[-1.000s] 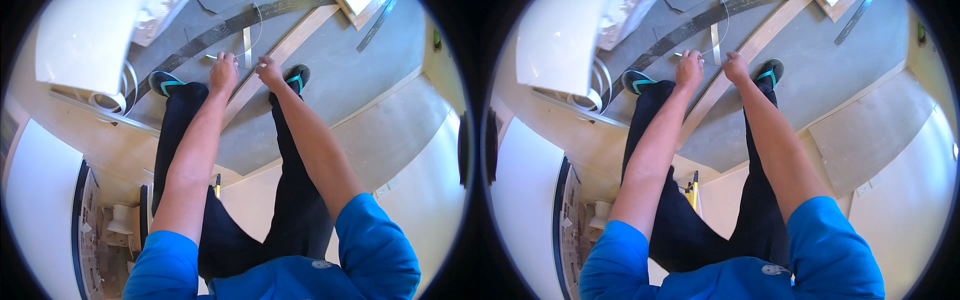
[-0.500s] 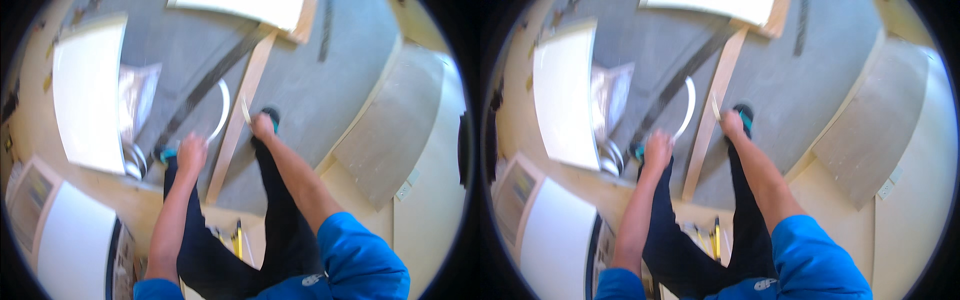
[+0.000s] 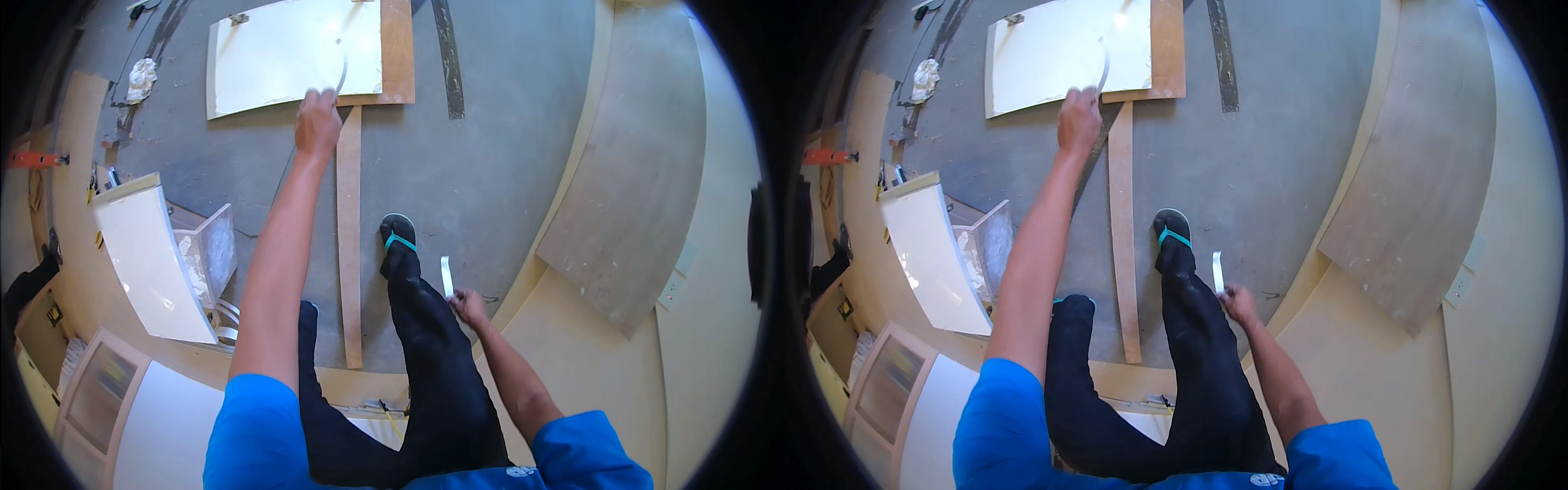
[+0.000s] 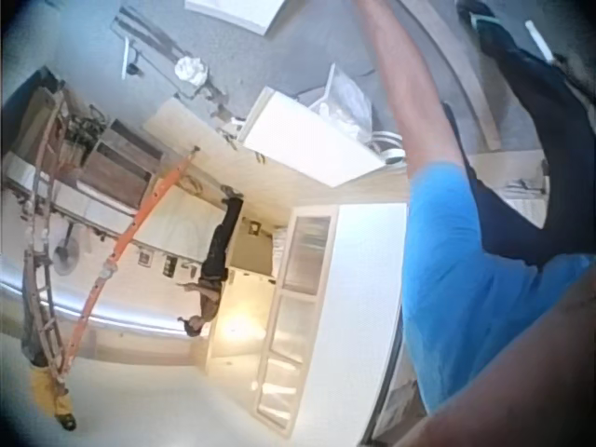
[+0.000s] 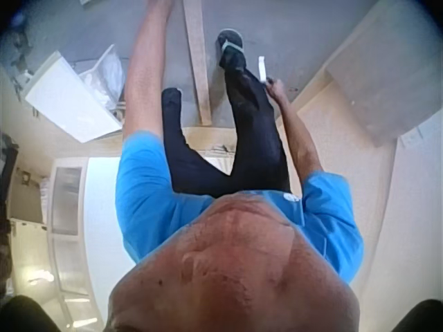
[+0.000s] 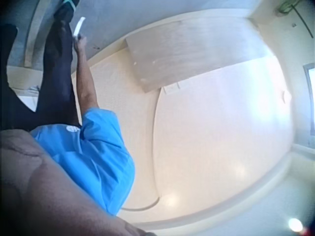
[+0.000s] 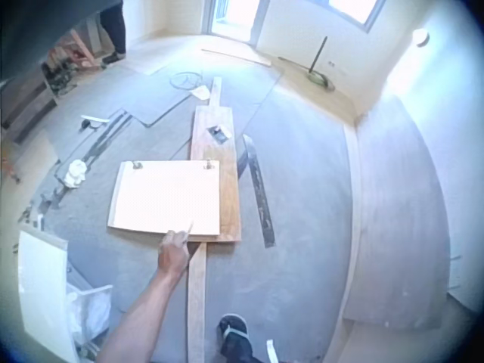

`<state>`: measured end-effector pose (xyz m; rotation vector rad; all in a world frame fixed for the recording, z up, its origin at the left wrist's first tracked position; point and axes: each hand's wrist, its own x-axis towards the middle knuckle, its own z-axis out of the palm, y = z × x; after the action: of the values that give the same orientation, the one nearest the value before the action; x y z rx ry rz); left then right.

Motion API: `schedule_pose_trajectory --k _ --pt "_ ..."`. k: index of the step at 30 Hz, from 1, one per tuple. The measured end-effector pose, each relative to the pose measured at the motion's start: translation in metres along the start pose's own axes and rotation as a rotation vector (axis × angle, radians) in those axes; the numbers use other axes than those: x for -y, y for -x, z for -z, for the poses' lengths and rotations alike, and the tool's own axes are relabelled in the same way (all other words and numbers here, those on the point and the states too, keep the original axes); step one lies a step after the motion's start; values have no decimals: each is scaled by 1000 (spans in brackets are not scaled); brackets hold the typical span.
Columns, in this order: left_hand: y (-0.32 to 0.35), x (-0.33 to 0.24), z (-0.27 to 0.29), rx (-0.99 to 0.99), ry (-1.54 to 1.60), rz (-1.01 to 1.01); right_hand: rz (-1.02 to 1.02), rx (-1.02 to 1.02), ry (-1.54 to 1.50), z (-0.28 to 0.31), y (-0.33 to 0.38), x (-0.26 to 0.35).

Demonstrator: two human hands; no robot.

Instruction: The person assembles a cabinet door by attaching a white edge strip to a white panel. They use a utility knife to trim the strip, a pencil to mark measurements, and a metal straight edge to guide the cut. The person also handles a small wooden block and a metal hinge during the process.

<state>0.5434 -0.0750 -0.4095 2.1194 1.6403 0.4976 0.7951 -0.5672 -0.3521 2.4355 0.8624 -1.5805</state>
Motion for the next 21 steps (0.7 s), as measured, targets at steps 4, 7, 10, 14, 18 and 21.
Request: schedule_pose_trajectory --k 4,7,10,14,18,21 --pt "-43 -23 -45 -40 9 123 -18 11 -245 -24 27 -62" --pt "-35 -46 -54 -27 -19 119 -103 -1 -314 -13 42 -84" --pt "41 -66 -41 36 65 83 -68 -105 -333 23 41 -75" --pt "163 -145 22 540 622 535 85 -278 -428 80 36 15" --pt "260 -221 76 784 843 882 500 -465 -225 131 91 165" --pt "280 -268 195 546 1126 1208 765 -367 -176 128 153 261"
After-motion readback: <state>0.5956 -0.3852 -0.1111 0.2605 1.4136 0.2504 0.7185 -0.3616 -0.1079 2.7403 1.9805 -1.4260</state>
